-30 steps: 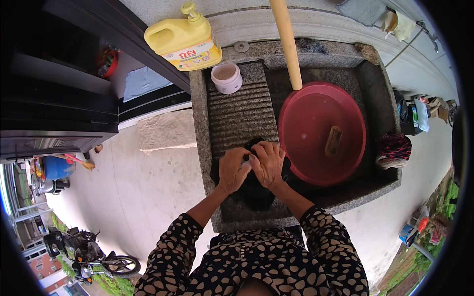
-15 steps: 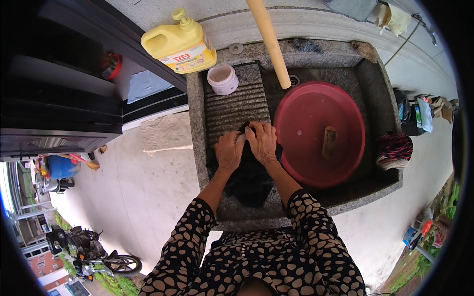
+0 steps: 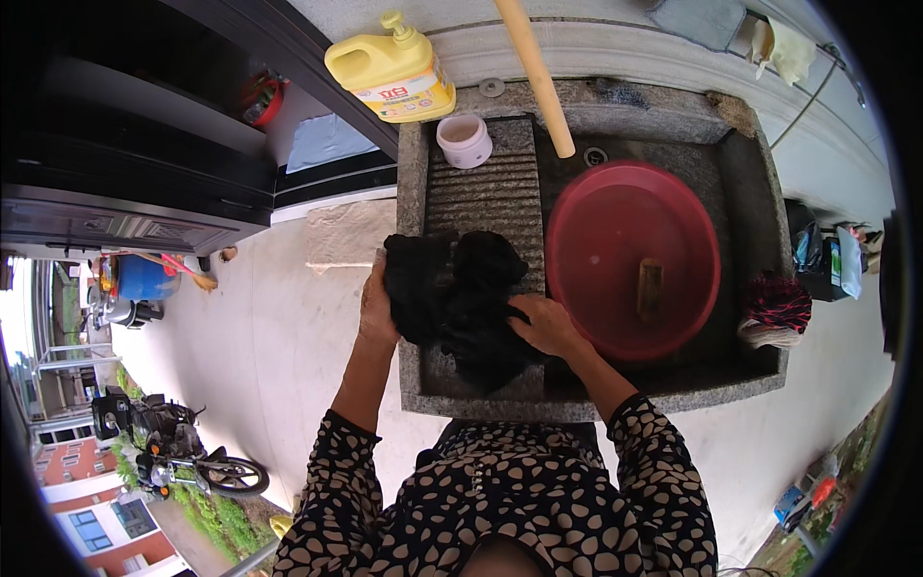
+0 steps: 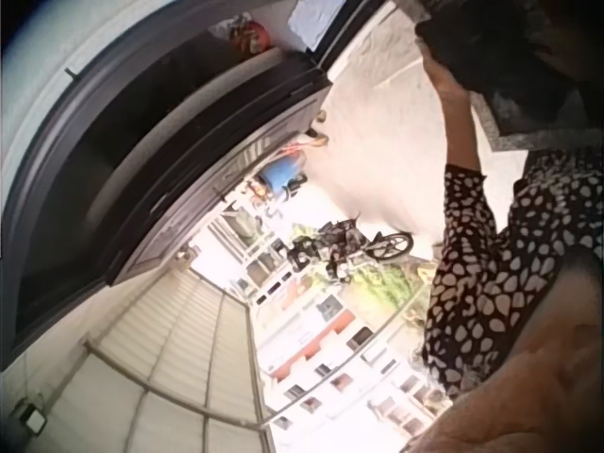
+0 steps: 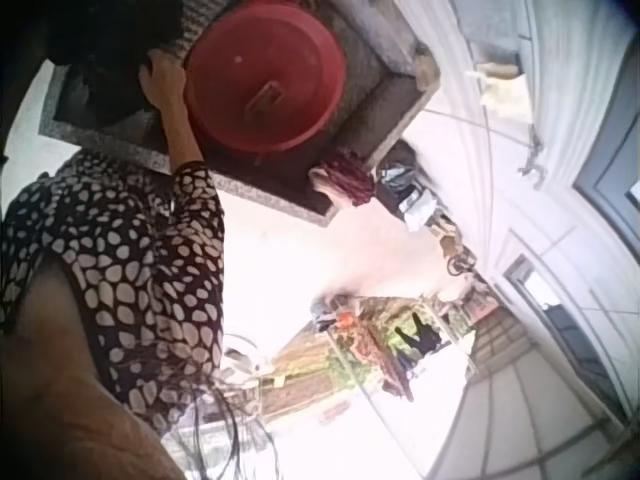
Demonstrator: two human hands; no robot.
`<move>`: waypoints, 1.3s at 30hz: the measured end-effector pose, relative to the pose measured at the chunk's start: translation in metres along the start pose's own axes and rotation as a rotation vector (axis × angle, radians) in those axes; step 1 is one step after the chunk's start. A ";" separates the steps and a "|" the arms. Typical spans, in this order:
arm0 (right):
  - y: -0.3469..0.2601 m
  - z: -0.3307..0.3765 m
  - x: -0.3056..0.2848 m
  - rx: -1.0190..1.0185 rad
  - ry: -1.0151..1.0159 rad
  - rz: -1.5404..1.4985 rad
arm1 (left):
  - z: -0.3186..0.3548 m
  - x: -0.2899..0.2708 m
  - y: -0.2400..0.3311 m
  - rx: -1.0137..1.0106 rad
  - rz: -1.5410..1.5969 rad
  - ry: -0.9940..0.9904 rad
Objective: The person washes clothes by hand at an outdoor stone washbasin. They scrub a red and black patterned cloth and a black garment using a brush and soap, repeatedly dipping them into a red basin of water and wringing them out.
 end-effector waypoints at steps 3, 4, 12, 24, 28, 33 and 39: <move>0.001 0.028 -0.006 -0.081 0.014 -0.129 | 0.007 0.019 0.003 -0.047 0.175 -0.137; 0.010 0.035 -0.012 -0.036 0.013 -0.190 | 0.013 0.027 0.004 -0.033 0.138 -0.110; 0.020 0.054 -0.083 -0.041 0.352 0.096 | 0.015 0.031 -0.008 0.017 0.174 -0.127; 0.037 -0.069 -0.015 0.159 0.128 -0.362 | 0.081 0.093 0.002 -0.084 0.107 -0.059; 0.052 -0.030 -0.119 0.047 0.428 -0.917 | 0.105 0.074 0.032 -0.024 -0.003 0.055; 0.156 0.036 -0.263 0.051 0.880 -0.671 | 0.102 0.037 0.076 0.334 -0.671 0.325; 0.291 0.087 -0.234 0.567 0.839 -0.073 | 0.018 0.056 -0.004 0.353 -1.626 0.393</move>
Point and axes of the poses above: each hand's wrist, its own z-axis away from the middle knuckle, its own x-axis out of the palm, y = z × x, the point moved 10 cm from there along -z, towards the middle knuckle, and after that the axes turned 6 degrees about -x, right-handed, at the moved point
